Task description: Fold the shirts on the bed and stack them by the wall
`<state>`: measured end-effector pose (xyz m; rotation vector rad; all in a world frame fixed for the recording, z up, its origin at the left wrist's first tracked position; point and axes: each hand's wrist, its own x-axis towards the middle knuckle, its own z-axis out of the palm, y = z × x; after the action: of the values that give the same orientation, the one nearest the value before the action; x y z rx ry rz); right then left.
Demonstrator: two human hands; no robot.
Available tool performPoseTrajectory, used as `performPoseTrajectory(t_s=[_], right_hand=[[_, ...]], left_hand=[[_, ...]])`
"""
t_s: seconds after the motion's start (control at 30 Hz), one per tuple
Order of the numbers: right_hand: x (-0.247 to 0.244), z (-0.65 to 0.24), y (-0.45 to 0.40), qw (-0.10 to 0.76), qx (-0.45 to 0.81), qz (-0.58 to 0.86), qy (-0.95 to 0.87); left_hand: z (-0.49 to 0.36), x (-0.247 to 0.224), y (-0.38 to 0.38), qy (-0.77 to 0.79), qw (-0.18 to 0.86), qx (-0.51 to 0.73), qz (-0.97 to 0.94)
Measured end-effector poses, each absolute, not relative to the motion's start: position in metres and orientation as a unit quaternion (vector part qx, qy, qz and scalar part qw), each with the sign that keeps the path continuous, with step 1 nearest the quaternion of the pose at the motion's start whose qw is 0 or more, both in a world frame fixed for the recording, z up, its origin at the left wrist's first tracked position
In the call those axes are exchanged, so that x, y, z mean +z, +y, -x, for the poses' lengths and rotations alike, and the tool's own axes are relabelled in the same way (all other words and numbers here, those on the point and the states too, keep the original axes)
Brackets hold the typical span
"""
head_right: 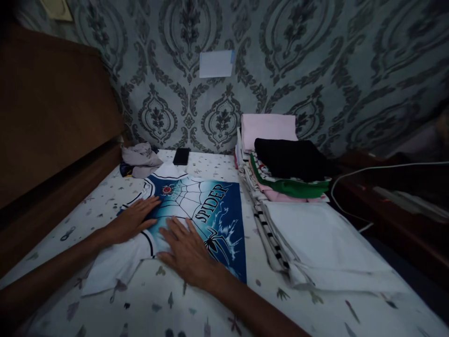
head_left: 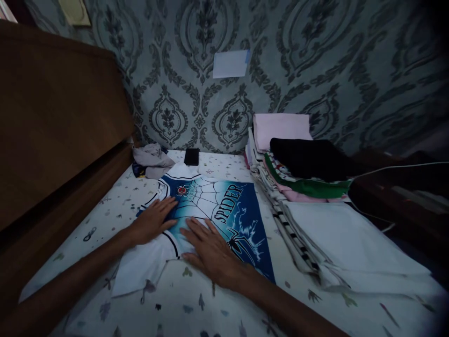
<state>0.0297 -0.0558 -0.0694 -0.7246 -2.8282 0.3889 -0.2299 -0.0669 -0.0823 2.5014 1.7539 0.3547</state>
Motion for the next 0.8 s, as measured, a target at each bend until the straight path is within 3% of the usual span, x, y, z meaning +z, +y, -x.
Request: performPoseTrajectory(t_s=[0.17,0.3,0.53,0.8], right_hand=[[-0.080,-0.086,-0.024,0.136,0.098,0.354,-0.920],[-0.065,-0.095,0.035,0.165,0.067,0.395,-0.901],[-0.047,-0.087,0.145,0.028,0.015,0.554,-0.832],[-0.033,-0.106,0.142,0.048,0.020,0.560,-0.827]], left_hand=[[0.266,-0.072,-0.044,0.577,0.023,0.115,-0.808],[0.259,-0.042,0.034,0.641,0.035,0.163,-0.749],[0.241,-0.040,0.164,0.772,0.095,0.146,-0.611],[0.262,-0.016,0.132,0.682,0.169,0.298,-0.647]])
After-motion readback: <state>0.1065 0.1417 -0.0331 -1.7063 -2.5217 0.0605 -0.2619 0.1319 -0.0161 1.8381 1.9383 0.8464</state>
